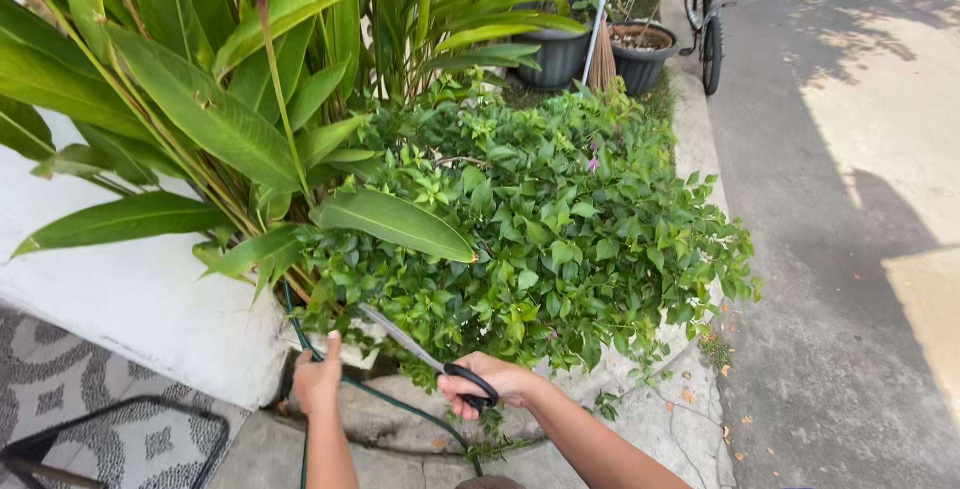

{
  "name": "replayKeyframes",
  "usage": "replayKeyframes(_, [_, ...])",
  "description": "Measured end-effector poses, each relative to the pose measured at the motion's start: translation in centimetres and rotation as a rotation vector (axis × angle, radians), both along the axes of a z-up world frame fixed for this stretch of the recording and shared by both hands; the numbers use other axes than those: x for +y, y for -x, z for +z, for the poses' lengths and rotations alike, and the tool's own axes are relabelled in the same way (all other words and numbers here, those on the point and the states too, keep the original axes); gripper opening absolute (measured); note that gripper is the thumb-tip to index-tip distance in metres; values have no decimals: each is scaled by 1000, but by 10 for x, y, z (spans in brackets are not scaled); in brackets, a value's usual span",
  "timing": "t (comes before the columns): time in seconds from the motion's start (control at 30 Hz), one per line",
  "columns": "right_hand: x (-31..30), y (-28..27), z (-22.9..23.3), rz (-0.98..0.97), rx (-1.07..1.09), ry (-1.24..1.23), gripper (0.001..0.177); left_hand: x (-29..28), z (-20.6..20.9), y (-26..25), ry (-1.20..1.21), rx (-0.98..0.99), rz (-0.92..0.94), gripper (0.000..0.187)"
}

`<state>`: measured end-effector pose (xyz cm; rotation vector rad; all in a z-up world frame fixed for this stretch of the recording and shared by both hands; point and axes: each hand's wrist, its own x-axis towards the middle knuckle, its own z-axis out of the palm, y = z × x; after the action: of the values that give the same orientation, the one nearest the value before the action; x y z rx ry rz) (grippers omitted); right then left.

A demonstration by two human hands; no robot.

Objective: The person prunes a bush by hand and with scissors, cutting off small branches and stems one at a time and placing them in a red bucket.

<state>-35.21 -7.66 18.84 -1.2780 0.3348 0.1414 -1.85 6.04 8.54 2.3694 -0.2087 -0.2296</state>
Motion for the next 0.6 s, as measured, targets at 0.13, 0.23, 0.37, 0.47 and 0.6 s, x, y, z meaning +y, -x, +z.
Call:
replayKeyframes(0.13, [-8, 41, -6, -127, 39, 17, 46, -39, -39, 54, 51, 129, -192, 106])
replayKeyframes(0.23, [-16, 88, -15, -224, 91, -12, 43, -77, -57, 110, 472, 356, -169, 91])
replayKeyframes(0.37, [-25, 169, -23, -396, 150, 6, 44, -109, -72, 169, 452, 310, -24, 76])
replayKeyframes(0.47, [-29, 230, -26, -502, 215, 24, 48, -124, -73, 219, 553, 242, -79, 71])
replayKeyframes(0.6, [-25, 286, -26, -631, 247, 1, 52, -153, -34, 274, 578, 348, -249, 71])
